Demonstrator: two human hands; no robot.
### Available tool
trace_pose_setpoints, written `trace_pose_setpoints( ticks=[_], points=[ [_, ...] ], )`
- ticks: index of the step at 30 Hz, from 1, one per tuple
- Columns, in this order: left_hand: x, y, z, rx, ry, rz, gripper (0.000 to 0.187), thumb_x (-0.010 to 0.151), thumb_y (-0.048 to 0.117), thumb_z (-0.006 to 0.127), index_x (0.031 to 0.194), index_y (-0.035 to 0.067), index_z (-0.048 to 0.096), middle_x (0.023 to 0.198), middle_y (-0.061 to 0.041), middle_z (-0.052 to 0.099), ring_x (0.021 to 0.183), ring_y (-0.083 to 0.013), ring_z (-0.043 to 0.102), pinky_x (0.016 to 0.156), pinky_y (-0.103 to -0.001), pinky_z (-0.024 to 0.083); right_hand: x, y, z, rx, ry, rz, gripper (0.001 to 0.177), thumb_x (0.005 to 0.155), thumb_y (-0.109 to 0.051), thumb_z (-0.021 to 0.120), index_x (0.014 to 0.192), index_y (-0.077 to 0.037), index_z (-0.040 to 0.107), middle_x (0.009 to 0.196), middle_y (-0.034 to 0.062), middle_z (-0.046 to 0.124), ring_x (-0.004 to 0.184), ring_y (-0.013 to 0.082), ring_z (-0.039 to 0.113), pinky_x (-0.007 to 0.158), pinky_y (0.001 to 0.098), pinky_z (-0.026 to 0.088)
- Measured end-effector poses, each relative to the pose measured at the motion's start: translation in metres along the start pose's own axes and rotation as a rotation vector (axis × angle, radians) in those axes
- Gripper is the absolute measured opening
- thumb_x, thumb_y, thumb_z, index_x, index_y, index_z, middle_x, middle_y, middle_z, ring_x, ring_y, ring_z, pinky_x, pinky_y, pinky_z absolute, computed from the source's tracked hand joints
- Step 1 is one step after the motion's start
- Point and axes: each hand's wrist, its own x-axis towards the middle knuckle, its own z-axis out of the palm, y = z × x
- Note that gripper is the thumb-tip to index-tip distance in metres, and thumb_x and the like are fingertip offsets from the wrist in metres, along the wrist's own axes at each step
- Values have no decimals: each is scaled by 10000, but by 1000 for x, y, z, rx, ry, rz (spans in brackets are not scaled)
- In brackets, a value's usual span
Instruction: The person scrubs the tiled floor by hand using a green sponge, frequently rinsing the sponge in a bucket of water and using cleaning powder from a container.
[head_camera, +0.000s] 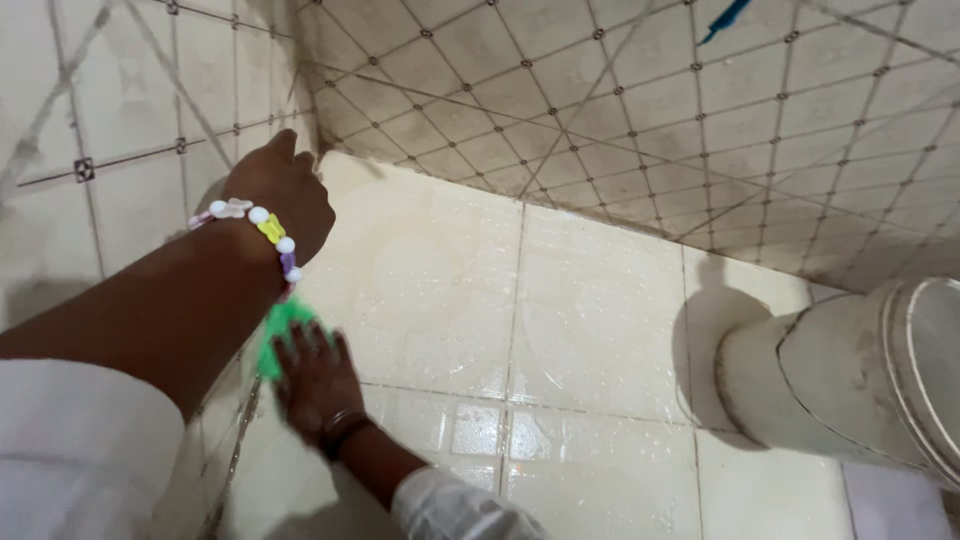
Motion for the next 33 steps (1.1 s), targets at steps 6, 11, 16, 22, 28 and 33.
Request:
trace_pose_setpoints(
  ticks=[6,11,16,22,28,33],
  points=[
    [17,-4,11,-34,0,20,236,1000,314,603,1140,222,769,1233,40,719,1283,-166,536,1102,-372,331,100,52,-7,6,126,247,656,974,-357,425,1591,-169,303,1703,116,181,1556,364,153,1223,567,98],
    [20,5,16,-30,39,14,246,1013,287,593,1158,210,776,1296,23,698,1349,-200,504,1154,-394,316,-21,-20,16,-110,22,-45,675,972,-288,463,1581,-7,391,1689,259,266,1560,442,231,1244,567,145],
    [27,12,23,-48,84,15,271,998,298,591,1203,202,739,1410,-30,606,1420,-230,423,1206,-435,231,38,8,7,-48,90,46,597,991,-276,442,1538,-39,418,1688,225,285,1573,416,232,1255,581,130],
    [30,6,25,-5,62,10,340,981,315,614,1238,122,726,1528,-64,497,1465,-262,354,1171,-365,253,132,64,-19,-63,15,203,574,960,-316,468,1467,-48,458,1676,288,228,1546,491,167,1240,574,134],
    [36,8,34,49,35,86,345,1029,309,560,1282,113,690,1510,-64,528,1513,-240,304,1262,-444,165,69,5,18,-116,246,78,624,994,-270,454,1552,7,423,1596,284,375,1534,509,235,1241,622,177],
    [56,14,58,-211,487,-146,435,884,244,565,1268,90,701,1567,-66,494,1477,-248,340,1125,-347,222,167,139,-7,-212,221,193,639,977,-270,425,1596,-121,370,1629,219,369,1545,388,257,1194,605,218]
  ],
)
